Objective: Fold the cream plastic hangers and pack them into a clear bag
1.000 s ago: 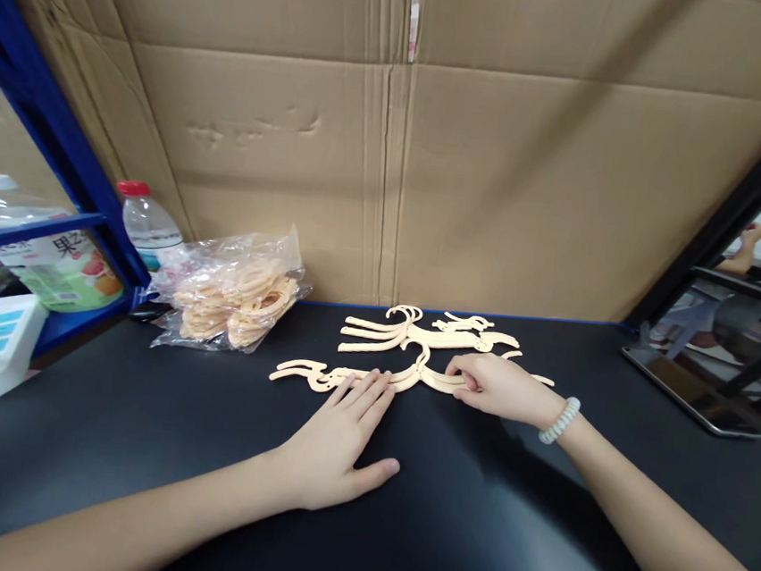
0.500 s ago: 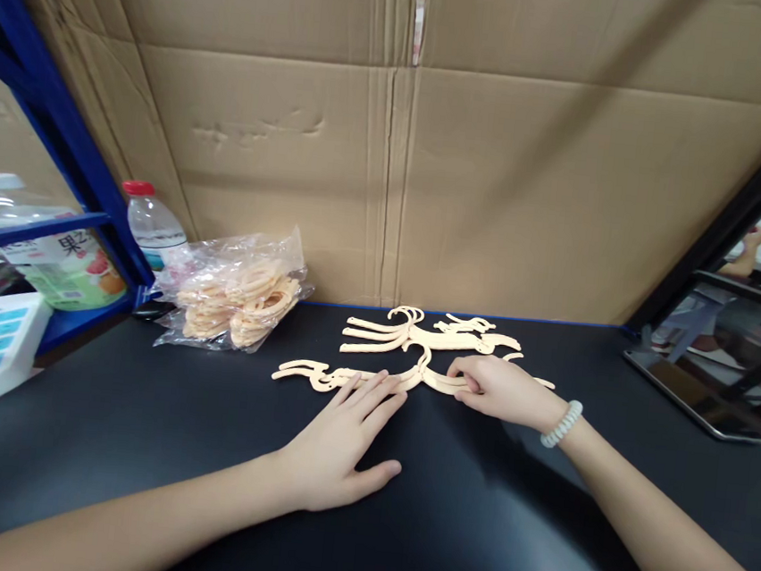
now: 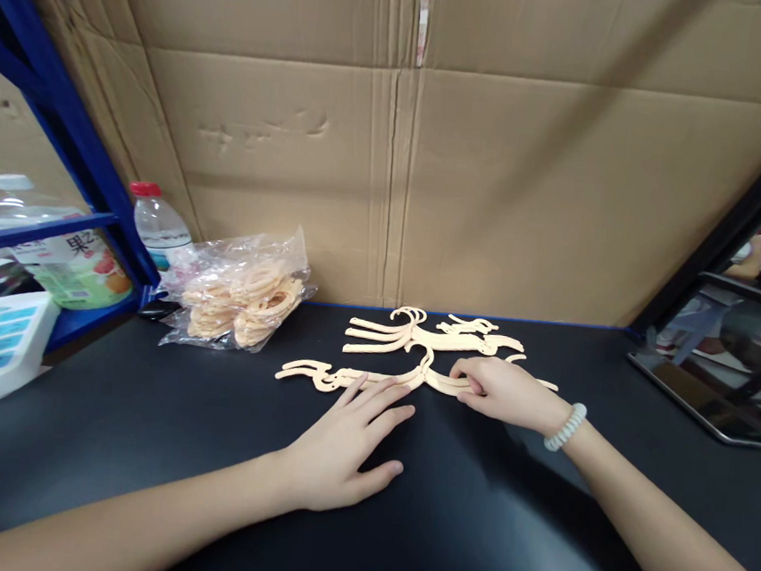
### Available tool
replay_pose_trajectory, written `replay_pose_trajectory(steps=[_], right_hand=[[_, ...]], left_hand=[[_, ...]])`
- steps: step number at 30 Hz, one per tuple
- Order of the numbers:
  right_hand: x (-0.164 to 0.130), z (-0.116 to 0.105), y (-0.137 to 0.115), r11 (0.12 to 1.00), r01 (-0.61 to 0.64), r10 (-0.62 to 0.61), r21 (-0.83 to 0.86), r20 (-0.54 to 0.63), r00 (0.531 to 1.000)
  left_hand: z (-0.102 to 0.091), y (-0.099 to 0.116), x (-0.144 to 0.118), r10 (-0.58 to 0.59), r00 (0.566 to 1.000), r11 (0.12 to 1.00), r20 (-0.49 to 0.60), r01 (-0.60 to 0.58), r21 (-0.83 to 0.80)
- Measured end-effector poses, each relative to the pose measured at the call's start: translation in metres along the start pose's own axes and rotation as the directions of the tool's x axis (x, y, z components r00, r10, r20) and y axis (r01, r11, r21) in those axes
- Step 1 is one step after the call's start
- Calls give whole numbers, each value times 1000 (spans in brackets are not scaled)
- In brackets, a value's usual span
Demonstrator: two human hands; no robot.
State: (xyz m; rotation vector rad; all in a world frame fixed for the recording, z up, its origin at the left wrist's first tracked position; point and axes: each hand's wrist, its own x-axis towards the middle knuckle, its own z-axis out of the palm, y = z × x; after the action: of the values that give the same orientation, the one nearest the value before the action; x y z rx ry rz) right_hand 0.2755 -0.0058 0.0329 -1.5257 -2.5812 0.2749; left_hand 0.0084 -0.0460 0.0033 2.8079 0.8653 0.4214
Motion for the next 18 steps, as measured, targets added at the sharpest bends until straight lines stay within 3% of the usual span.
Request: replay_pose_trajectory(steps=[18], right_hand=[[1,3,3,999,-9,8,39,12,1000]], left_hand=[[-1,1,-1,0,1000,1000,-6,0,-13]])
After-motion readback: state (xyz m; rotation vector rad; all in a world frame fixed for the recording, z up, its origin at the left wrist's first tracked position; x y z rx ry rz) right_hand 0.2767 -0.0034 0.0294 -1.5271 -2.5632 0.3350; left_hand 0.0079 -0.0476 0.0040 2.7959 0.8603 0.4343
